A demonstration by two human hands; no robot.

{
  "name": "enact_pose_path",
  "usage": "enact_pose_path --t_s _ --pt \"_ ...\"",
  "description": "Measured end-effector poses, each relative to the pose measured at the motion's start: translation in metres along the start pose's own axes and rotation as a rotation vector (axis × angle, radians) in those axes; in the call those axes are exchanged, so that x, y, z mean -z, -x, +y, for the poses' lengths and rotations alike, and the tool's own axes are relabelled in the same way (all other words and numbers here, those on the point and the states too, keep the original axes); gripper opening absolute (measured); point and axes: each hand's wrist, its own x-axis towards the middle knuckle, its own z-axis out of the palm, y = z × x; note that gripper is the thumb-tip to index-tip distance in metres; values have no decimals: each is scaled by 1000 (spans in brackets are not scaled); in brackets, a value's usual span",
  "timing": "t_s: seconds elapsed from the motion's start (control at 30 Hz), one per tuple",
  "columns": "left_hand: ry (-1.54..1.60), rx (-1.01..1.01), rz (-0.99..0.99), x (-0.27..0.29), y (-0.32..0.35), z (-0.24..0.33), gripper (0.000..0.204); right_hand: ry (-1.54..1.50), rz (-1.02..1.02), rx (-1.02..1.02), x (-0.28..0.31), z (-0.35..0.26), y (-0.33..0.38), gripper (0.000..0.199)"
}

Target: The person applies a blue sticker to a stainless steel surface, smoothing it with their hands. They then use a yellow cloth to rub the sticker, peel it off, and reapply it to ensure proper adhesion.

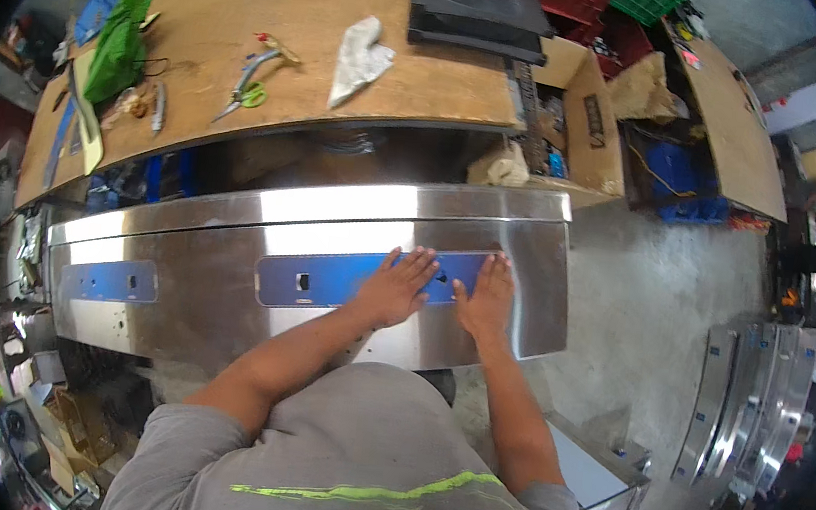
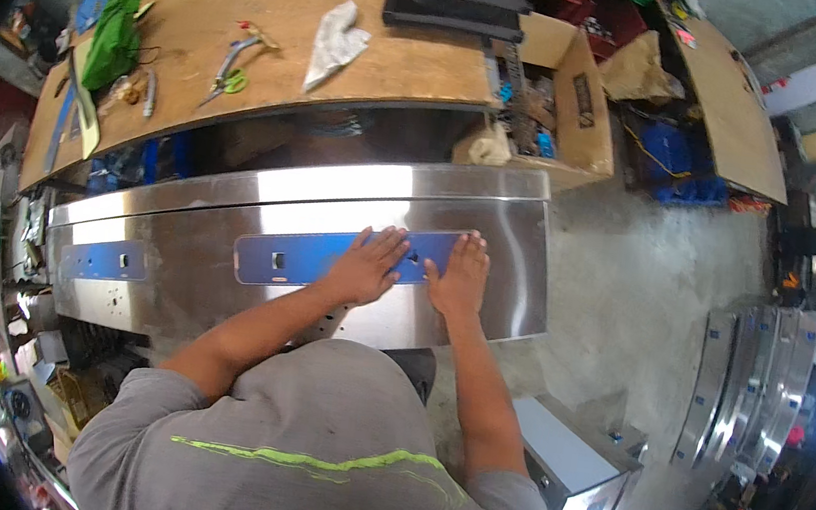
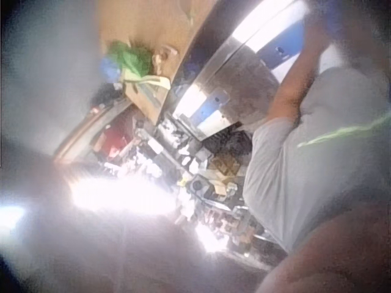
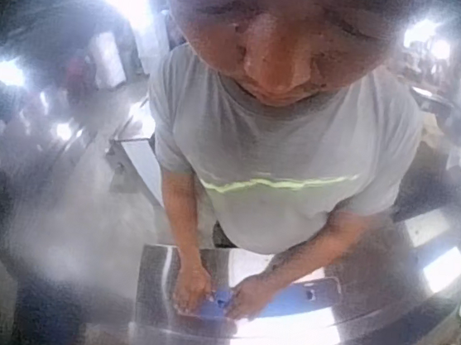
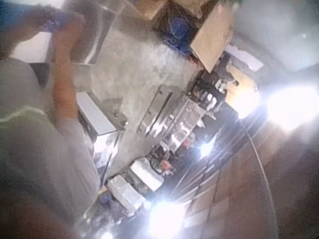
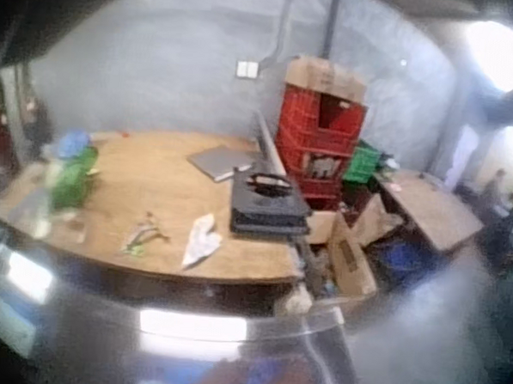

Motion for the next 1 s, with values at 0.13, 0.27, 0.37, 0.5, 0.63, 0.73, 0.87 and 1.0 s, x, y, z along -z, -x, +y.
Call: enact_pose_path --t_s 0.13,0.27,0.37,0.5,0.63,0.73,0.87,1.0 --pt "26 63 34 1 24 -12 62 2 -51 -17 6 -5 2 91" --pt "-3 240 0 12 61 -31 62 15 -77 -5 9 -4 1 90" --pt "-43 441 2 25 102 -46 64 -9 -52 7 9 -3 2 88" --pt "-159 669 27 41 159 -65 71 15 -57 30 9 -2 2 83" --pt "-150 813 72 53 184 -78 78 6 -47 62 9 0 2 77" --pt "-60 893 161 61 182 -78 80 0 -29 90 9 1 3 75" --pt "27 1025 231 70 161 -78 82 -9 -65 80 10 2 3 75" --pt "83 1249 279 72 140 -98 77 -31 -104 72 15 2 3 76"
